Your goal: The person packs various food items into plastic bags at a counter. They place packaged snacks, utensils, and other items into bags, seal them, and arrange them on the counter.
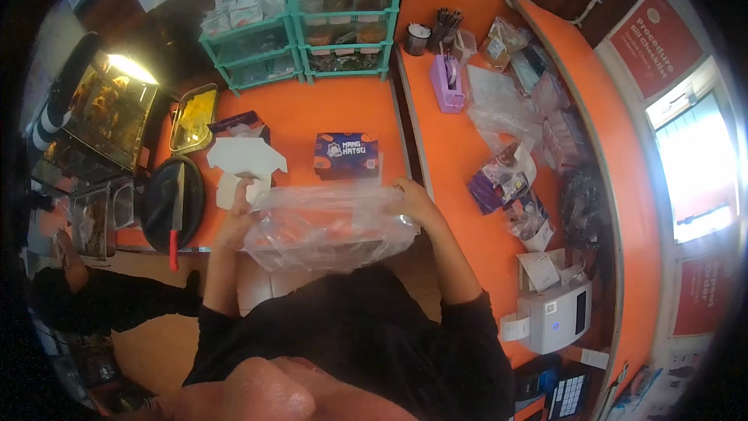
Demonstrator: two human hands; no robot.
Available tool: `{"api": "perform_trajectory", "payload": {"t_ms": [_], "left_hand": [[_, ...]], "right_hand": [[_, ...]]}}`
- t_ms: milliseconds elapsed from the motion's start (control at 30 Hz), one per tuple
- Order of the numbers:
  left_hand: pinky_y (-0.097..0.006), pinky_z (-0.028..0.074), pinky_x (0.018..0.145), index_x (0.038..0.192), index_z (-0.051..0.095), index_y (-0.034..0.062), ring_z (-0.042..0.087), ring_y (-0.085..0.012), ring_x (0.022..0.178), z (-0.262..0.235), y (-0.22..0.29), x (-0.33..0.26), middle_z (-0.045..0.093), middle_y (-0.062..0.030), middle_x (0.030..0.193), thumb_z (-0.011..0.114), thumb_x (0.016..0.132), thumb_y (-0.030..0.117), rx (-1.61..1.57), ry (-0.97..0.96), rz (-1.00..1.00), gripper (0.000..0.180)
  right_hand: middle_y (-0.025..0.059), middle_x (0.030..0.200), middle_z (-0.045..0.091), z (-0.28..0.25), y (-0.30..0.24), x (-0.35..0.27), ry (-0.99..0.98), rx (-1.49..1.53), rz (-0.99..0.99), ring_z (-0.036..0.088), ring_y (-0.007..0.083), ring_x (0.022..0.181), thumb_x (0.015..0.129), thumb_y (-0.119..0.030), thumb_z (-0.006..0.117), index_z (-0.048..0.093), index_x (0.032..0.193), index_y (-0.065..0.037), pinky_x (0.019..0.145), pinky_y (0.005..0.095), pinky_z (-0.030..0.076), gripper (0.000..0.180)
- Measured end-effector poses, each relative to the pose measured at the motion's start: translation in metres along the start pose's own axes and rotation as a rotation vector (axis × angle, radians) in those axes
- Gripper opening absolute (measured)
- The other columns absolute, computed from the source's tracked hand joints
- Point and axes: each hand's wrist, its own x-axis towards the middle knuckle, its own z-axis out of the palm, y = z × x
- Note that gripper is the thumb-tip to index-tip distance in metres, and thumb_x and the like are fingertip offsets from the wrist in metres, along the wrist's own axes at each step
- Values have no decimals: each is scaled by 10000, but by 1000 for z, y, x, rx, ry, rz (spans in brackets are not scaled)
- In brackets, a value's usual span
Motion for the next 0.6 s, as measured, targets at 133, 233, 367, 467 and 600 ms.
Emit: {"api": "perform_trajectory", "payload": {"t_ms": [133,233,367,467,600], "left_hand": [[-436,534,796,1190,501,90,642,-289,966,4,-104,-7,619,-154,981,713,789,69,324,-214,130,454],[-461,543,778,1283,475,106,637,-344,983,33,-81,-11,607,-182,968,749,753,98,943,-24,-48,596],[-487,539,780,1394,411,113,625,-424,965,25,-137,-13,601,-223,964,798,692,207,1179,210,-12,807],[-498,535,789,1448,348,128,632,-438,953,38,-145,2,621,-237,1001,821,671,247,1033,171,-249,918],[-504,534,804,1454,312,95,644,-429,978,67,-97,0,649,-240,1076,869,610,260,947,263,-238,1024]], "right_hand": [[55,883,635,31,95,36,-97,420,294,601,151,854,708,-81,792,611,921,10,759,298,490,294],[91,937,673,41,130,50,-19,102,261,644,206,909,702,-93,801,634,930,19,786,321,511,304],[186,1140,664,45,94,70,-3,-480,330,641,337,1073,677,-152,832,580,1228,26,902,379,514,631],[236,1311,543,9,102,93,-201,-493,146,514,401,1235,607,-243,887,280,1465,-23,1031,422,435,1074],[274,1452,376,-15,-9,136,-157,-678,-29,347,438,1377,533,-373,923,138,1544,-48,1125,457,338,1321]]}}
